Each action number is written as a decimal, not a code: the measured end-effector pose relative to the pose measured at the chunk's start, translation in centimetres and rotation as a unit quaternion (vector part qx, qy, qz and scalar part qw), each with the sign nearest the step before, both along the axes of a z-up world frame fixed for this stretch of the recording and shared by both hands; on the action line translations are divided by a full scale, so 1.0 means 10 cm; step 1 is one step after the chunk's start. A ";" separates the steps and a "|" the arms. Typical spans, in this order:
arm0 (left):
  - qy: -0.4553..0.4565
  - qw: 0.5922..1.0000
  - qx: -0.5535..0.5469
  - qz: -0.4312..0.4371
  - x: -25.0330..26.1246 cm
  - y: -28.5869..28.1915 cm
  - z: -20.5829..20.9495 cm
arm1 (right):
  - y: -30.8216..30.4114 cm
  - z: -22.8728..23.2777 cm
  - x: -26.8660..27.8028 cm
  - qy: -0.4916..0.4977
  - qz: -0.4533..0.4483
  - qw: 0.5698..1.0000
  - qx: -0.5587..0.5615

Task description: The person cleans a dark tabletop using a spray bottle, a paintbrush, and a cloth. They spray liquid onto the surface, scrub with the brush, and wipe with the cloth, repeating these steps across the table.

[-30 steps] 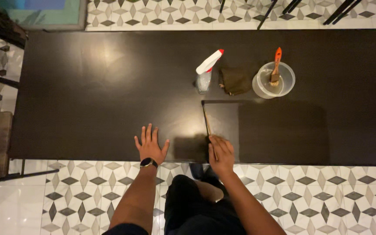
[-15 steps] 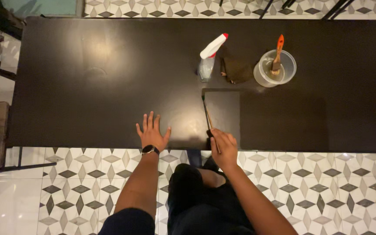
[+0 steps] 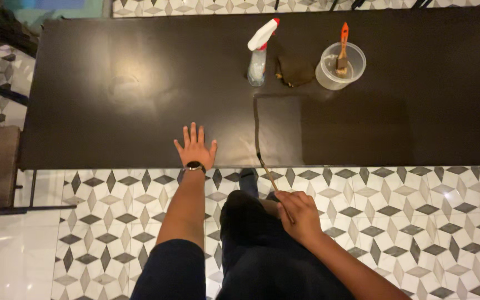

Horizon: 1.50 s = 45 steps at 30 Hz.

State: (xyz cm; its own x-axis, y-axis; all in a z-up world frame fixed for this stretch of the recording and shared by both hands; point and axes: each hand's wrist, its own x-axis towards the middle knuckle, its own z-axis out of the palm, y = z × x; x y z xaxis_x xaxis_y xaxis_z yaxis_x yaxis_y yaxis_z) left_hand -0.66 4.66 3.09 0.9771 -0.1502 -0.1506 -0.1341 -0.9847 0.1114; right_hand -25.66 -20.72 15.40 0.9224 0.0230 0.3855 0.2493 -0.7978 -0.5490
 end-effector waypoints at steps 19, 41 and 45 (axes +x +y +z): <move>0.070 0.997 0.023 -0.026 -0.75 0.07 -0.23 | -0.11 0.03 -0.30 0.008 -0.038 0.999 0.017; 0.113 0.993 0.029 -0.025 -0.71 0.08 -0.14 | -0.27 -0.03 -0.54 -0.019 -0.092 0.994 0.049; 0.123 0.992 0.034 -0.026 -0.70 0.08 -0.13 | -0.31 -0.02 -0.57 -0.020 -0.133 0.991 0.024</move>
